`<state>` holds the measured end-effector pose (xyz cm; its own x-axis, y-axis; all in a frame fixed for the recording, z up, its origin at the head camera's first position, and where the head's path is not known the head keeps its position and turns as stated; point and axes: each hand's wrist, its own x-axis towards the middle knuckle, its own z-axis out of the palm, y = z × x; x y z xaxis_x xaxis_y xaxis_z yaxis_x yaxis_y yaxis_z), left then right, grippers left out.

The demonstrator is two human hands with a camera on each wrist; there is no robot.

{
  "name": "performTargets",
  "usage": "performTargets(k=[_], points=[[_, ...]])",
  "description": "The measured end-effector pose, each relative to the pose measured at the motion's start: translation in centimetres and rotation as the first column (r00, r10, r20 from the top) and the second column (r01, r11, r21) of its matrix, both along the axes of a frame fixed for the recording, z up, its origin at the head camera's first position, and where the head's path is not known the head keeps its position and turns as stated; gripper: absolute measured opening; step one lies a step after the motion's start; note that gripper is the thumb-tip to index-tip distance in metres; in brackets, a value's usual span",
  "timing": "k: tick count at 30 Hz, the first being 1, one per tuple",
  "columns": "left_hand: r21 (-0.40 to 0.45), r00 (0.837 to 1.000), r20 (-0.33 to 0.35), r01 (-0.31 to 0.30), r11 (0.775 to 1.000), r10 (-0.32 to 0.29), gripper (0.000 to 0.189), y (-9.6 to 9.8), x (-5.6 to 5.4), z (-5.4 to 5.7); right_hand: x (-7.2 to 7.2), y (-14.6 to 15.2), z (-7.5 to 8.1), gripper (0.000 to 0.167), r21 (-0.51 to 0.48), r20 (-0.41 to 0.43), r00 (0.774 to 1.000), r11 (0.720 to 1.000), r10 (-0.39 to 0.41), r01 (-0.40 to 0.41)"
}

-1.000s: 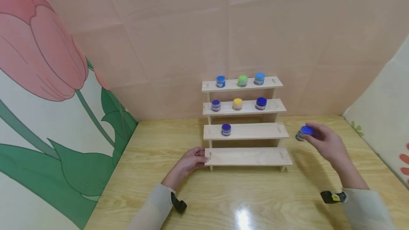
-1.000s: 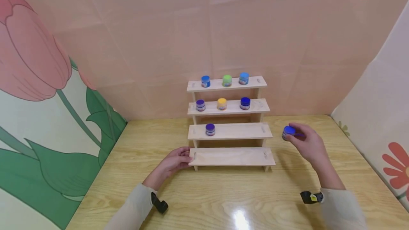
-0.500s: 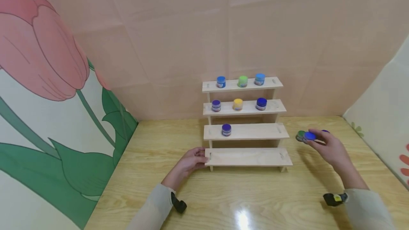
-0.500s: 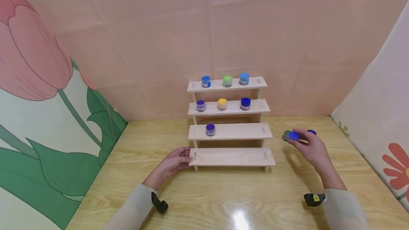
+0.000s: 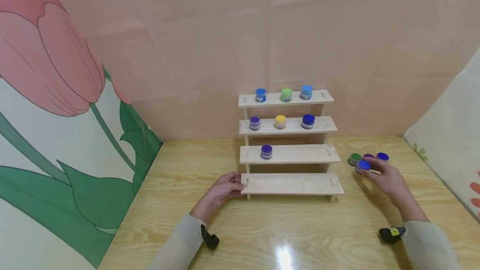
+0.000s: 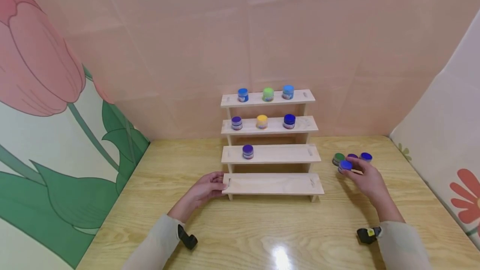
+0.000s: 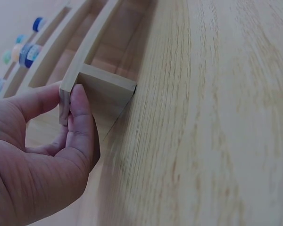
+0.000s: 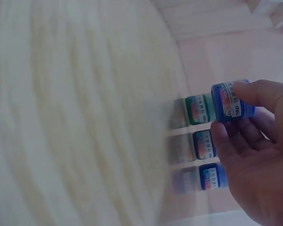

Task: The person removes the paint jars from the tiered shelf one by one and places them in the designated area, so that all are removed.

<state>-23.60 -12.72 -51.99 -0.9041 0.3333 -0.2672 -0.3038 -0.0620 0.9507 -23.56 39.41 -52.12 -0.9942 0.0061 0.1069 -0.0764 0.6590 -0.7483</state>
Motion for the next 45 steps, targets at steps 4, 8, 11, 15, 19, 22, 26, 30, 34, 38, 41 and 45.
performTargets(k=[4, 8, 11, 15, 19, 22, 26, 30, 34, 38, 41, 45], points=[[-0.009, 1.000, -0.003, -0.003, 1.000, 0.003, 0.057, 0.0, -0.1, -0.1, -0.4, 0.3, -0.5, 0.066, 0.007, 0.043, 0.999, 1.000, -0.010, 0.010], [-0.009, 1.000, -0.003, 0.000, 1.000, 0.000, 0.056, 0.0, -0.2, -0.1, -0.6, 0.4, -0.6, 0.068, -0.002, 0.081, 0.997, 1.000, -0.011, 0.011], [-0.009, 1.000, -0.005, 0.001, 1.000, -0.001, 0.056, 0.0, -0.2, -0.2, -0.8, 0.4, -0.6, 0.069, 0.006, 0.117, 0.993, 1.000, -0.004, 0.004], [-0.018, 1.000, -0.015, 0.000, 1.000, 0.000, 0.057, 0.0, -0.1, -0.3, -1.1, 0.4, -0.6, 0.069, 0.023, 0.149, 0.989, 1.000, 0.006, -0.009], [-0.024, 1.000, -0.018, 0.000, 1.000, 0.000, 0.059, 0.0, 0.0, -0.2, -1.2, 0.4, -0.7, 0.066, 0.025, 0.145, 0.989, 0.999, 0.016, -0.020], [-0.026, 1.000, -0.009, 0.000, 1.000, 0.000, 0.059, 0.0, 0.0, -0.1, -1.2, 0.5, -0.7, 0.064, 0.026, 0.142, 0.990, 0.999, 0.025, -0.028], [-0.029, 1.000, 0.001, 0.001, 1.000, -0.001, 0.058, 0.0, -0.1, 0.0, -1.2, 0.5, -0.3, 0.064, 0.035, 0.135, 0.991, 0.999, 0.025, -0.030], [-0.024, 1.000, -0.008, 0.004, 1.000, -0.005, 0.058, 0.0, 0.0, 0.0, -1.0, 0.3, 0.9, 0.063, 0.076, 0.087, 0.996, 0.997, 0.013, -0.020], [-0.015, 1.000, -0.011, 0.005, 1.000, -0.006, 0.059, -0.1, 0.1, 0.1, -0.5, -0.7, 2.9, 0.057, 0.092, -0.007, 1.000, 0.996, 0.021, -0.020], [-0.010, 1.000, -0.006, 0.008, 1.000, -0.008, 0.058, -0.1, 0.1, 0.3, 0.4, -2.6, 5.6, 0.054, 0.079, -0.079, 0.996, 0.996, 0.040, -0.034], [-0.014, 1.000, -0.009, 0.012, 1.000, -0.012, 0.058, -0.1, 0.1, 0.3, 1.1, -4.4, 7.6, 0.051, 0.068, -0.129, 0.990, 0.997, 0.048, -0.039], [-0.019, 1.000, -0.005, 0.008, 1.000, -0.008, 0.057, 0.0, 0.1, 0.3, 1.7, -7.1, 9.5, 0.049, 0.024, -0.157, 0.985, 0.997, 0.071, -0.068]])
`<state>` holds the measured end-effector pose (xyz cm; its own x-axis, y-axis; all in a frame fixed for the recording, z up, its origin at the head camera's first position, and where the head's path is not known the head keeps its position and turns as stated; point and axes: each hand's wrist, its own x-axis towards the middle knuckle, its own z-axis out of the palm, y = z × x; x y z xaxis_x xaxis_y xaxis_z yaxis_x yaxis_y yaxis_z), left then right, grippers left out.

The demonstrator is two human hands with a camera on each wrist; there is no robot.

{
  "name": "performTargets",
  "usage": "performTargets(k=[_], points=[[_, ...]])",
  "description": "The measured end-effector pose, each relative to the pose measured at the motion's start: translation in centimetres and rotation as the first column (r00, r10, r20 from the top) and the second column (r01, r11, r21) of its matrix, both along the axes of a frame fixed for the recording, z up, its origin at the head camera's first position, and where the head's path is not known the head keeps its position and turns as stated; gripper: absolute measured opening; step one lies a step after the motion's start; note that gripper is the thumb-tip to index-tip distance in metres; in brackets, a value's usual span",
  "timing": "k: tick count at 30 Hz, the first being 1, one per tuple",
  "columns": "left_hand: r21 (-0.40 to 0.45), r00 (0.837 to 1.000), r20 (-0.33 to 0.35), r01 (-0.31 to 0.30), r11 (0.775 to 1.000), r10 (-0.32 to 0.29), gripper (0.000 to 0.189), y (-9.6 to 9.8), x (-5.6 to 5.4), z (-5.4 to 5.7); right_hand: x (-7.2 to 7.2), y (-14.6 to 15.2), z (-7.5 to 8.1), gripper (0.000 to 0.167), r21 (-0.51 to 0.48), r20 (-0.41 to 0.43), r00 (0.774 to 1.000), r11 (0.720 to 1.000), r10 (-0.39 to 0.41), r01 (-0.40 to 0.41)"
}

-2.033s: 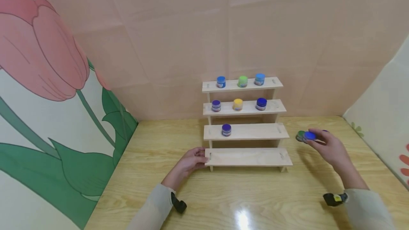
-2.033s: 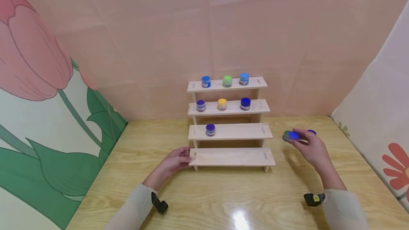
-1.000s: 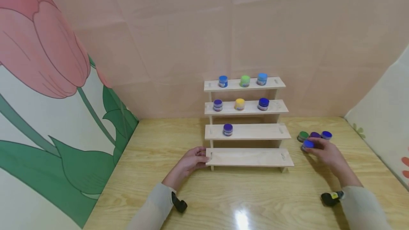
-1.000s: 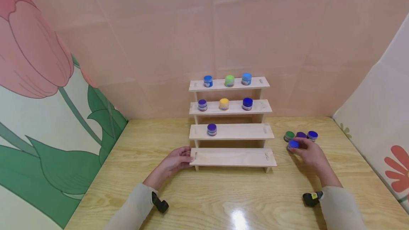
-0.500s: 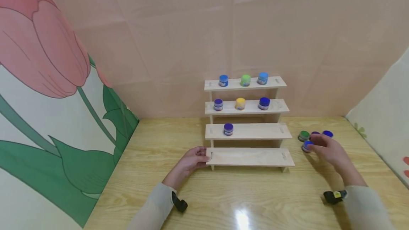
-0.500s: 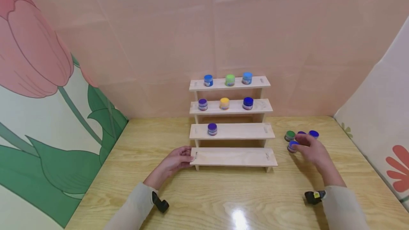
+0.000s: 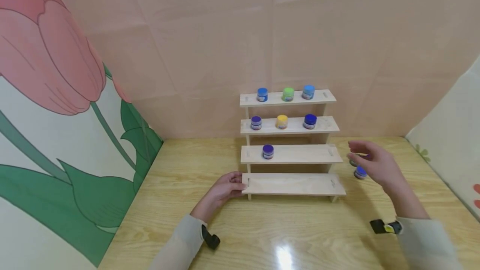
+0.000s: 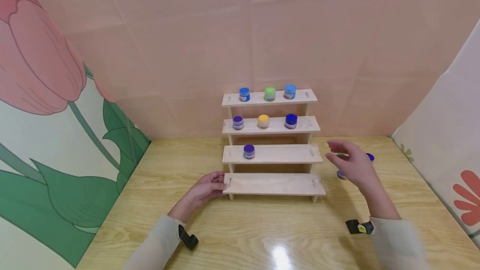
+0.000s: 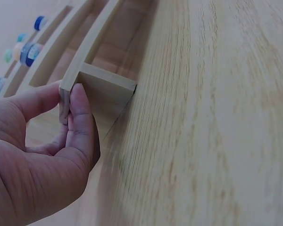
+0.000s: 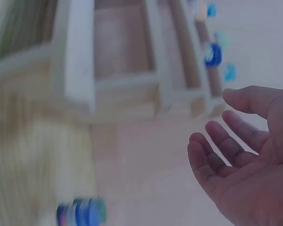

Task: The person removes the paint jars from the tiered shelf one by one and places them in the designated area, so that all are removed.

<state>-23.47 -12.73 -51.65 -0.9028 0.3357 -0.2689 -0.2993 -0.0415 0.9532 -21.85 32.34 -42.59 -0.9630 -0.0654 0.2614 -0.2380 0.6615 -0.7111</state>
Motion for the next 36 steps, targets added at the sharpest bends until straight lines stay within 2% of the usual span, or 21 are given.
performTargets(k=[6, 13, 18, 24, 36], points=[[-0.004, 1.000, 0.004, -0.003, 1.000, 0.003, 0.056, 0.0, 0.0, 0.1, 0.1, -3.2, 1.4, 0.048, -0.025, 0.024, 0.999, 0.999, 0.026, -0.026], [0.003, 1.000, 0.010, -0.004, 1.000, 0.004, 0.057, 0.0, 0.1, 0.1, 0.2, -6.1, 1.7, 0.046, -0.037, 0.031, 0.998, 0.998, 0.047, -0.046], [0.005, 1.000, 0.019, -0.005, 1.000, 0.005, 0.058, 0.0, 0.0, 0.0, 0.0, -7.8, 1.6, 0.043, -0.045, 0.042, 0.996, 0.996, 0.079, -0.078], [0.000, 1.000, 0.026, -0.011, 1.000, 0.011, 0.058, 0.0, -0.1, 0.0, -0.6, -10.0, 1.0, 0.042, -0.108, 0.054, 0.991, 0.987, 0.125, -0.119], [0.014, 1.000, 0.025, 0.006, 1.000, -0.006, 0.057, -0.2, -0.3, -0.1, -1.6, -13.4, 0.2, 0.042, -0.183, 0.039, 0.986, 0.971, 0.163, -0.153]])
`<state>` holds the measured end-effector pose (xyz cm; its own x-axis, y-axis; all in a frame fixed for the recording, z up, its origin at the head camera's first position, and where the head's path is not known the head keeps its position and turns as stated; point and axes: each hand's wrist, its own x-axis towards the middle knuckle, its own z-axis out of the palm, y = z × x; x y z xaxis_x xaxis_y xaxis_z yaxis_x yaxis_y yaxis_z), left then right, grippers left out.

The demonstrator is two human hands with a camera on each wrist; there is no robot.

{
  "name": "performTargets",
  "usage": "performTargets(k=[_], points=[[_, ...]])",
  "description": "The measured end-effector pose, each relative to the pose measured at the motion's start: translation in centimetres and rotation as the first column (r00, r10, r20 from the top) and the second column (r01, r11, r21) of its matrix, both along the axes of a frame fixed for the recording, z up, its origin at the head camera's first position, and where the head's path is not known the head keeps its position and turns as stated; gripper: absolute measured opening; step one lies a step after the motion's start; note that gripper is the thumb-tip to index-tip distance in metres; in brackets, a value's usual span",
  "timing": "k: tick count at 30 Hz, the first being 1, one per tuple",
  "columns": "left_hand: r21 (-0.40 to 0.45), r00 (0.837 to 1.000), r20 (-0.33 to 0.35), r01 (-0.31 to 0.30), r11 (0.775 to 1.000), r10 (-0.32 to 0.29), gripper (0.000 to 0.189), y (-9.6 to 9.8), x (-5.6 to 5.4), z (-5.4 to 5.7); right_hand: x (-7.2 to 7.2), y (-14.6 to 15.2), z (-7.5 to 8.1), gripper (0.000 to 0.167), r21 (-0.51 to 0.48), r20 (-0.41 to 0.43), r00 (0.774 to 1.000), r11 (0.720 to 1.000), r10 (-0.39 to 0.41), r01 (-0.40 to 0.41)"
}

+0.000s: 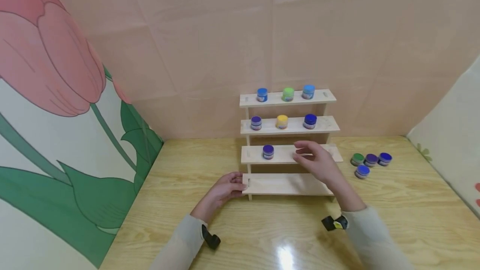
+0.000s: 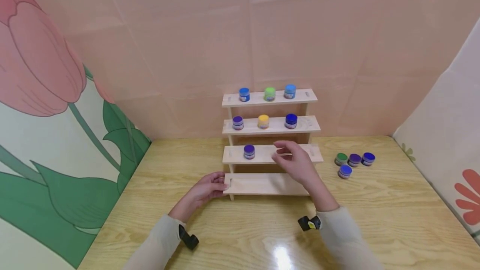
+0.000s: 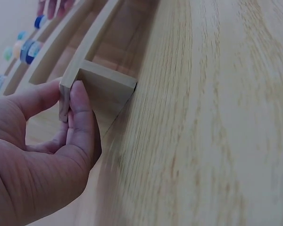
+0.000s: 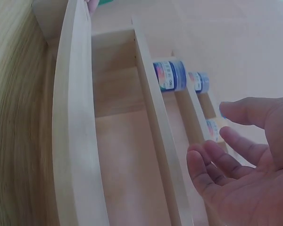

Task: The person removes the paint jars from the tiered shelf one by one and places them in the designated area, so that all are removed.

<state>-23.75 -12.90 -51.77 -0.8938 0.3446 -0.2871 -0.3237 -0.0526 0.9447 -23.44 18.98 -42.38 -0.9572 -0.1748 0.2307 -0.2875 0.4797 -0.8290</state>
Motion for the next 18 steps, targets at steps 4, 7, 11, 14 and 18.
performTargets(k=[4, 7, 11, 14, 18], points=[[-0.004, 1.000, 0.002, -0.003, 1.000, 0.003, 0.057, -0.1, -0.1, -0.2, -0.3, -1.0, 0.0, 0.042, -0.014, 0.015, 1.000, 1.000, 0.001, -0.001], [-0.009, 1.000, 0.004, -0.007, 1.000, 0.007, 0.057, -0.1, -0.1, -0.1, -0.5, -1.7, 0.0, 0.042, -0.027, 0.023, 1.000, 1.000, 0.009, -0.008], [-0.010, 1.000, 0.005, -0.014, 1.000, 0.014, 0.057, -0.1, 0.0, 0.0, -0.8, -2.5, 0.0, 0.042, -0.047, 0.029, 0.999, 0.999, 0.025, -0.024], [-0.007, 1.000, 0.002, -0.012, 1.000, 0.012, 0.057, -0.1, 0.1, 0.0, -1.1, -2.9, -0.1, 0.042, -0.040, 0.029, 0.999, 0.999, 0.031, -0.030], [0.004, 1.000, -0.007, 0.001, 1.000, -0.001, 0.056, -0.1, 0.0, -0.2, -1.6, -3.3, -0.2, 0.043, -0.026, 0.025, 0.999, 0.999, 0.044, -0.044]])
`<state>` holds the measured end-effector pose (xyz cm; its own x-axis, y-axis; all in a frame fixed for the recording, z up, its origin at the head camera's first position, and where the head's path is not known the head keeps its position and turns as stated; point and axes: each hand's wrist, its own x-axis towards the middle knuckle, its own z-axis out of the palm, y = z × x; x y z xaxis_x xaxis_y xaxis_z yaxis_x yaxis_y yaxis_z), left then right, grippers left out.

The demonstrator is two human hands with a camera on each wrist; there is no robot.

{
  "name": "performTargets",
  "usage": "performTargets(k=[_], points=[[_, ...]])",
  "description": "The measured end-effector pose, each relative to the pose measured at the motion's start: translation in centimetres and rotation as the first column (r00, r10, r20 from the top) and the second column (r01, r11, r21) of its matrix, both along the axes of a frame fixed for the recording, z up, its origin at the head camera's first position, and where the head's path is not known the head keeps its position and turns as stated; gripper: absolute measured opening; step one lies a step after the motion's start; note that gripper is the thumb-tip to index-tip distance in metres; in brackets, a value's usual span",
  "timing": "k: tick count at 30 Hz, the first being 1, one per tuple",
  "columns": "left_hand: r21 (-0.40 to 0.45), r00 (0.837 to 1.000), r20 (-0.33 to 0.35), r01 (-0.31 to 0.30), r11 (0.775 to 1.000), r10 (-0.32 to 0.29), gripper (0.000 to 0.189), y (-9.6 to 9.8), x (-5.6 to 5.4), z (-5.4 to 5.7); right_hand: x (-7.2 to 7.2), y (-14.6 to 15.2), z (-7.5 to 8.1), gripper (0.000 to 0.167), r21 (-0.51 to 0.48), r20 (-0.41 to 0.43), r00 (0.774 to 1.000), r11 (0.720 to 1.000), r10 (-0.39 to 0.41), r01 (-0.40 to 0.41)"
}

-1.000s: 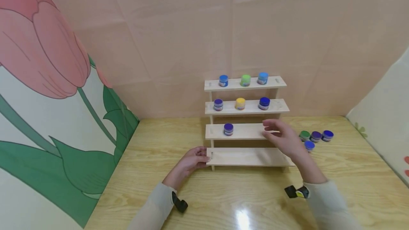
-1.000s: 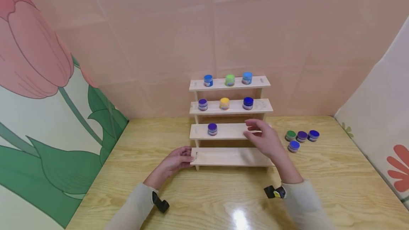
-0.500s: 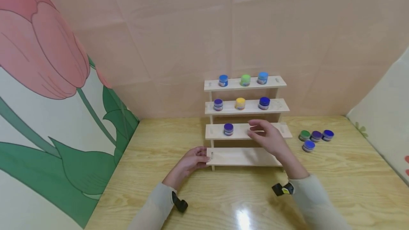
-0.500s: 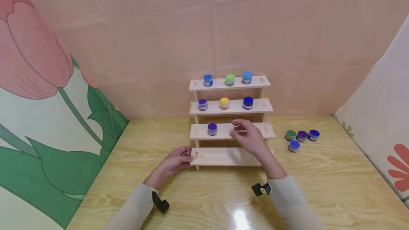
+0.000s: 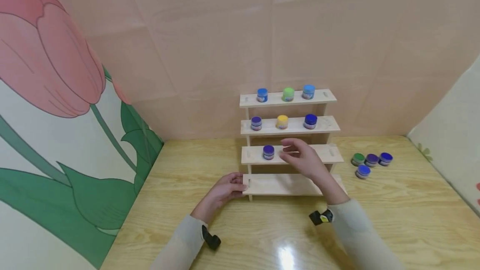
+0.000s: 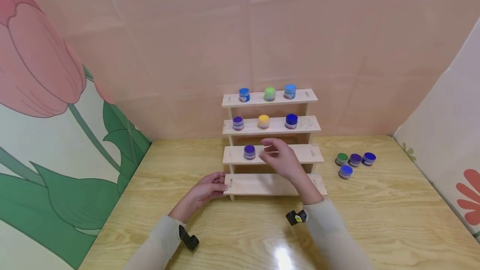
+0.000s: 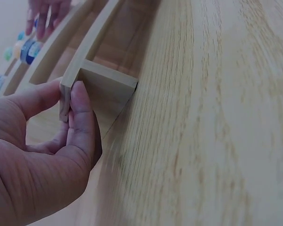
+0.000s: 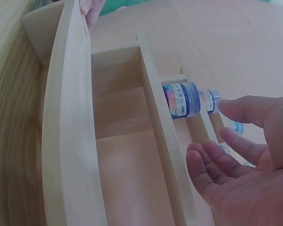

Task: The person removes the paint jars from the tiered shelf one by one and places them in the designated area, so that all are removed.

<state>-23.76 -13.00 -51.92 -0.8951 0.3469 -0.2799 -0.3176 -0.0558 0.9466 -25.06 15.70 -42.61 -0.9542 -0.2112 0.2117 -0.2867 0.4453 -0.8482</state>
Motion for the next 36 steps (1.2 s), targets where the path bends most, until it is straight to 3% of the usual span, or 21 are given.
performTargets(k=[10, 22, 36], points=[[0.013, 1.000, 0.006, 0.003, 1.000, -0.003, 0.058, 0.1, -0.2, -0.2, -0.7, -1.3, -0.1, 0.042, 0.006, 0.048, 0.999, 1.000, 0.025, -0.026], [-0.007, 1.000, 0.011, -0.006, 1.000, 0.006, 0.057, 0.1, 0.0, -0.1, -1.0, -2.9, -0.1, 0.041, -0.004, 0.039, 0.998, 0.999, 0.047, -0.047], [-0.015, 1.000, 0.003, -0.002, 1.000, 0.002, 0.058, 0.2, 0.0, 0.1, -1.6, -3.4, -0.5, 0.045, 0.096, 0.066, 0.998, 0.995, 0.020, -0.027]])
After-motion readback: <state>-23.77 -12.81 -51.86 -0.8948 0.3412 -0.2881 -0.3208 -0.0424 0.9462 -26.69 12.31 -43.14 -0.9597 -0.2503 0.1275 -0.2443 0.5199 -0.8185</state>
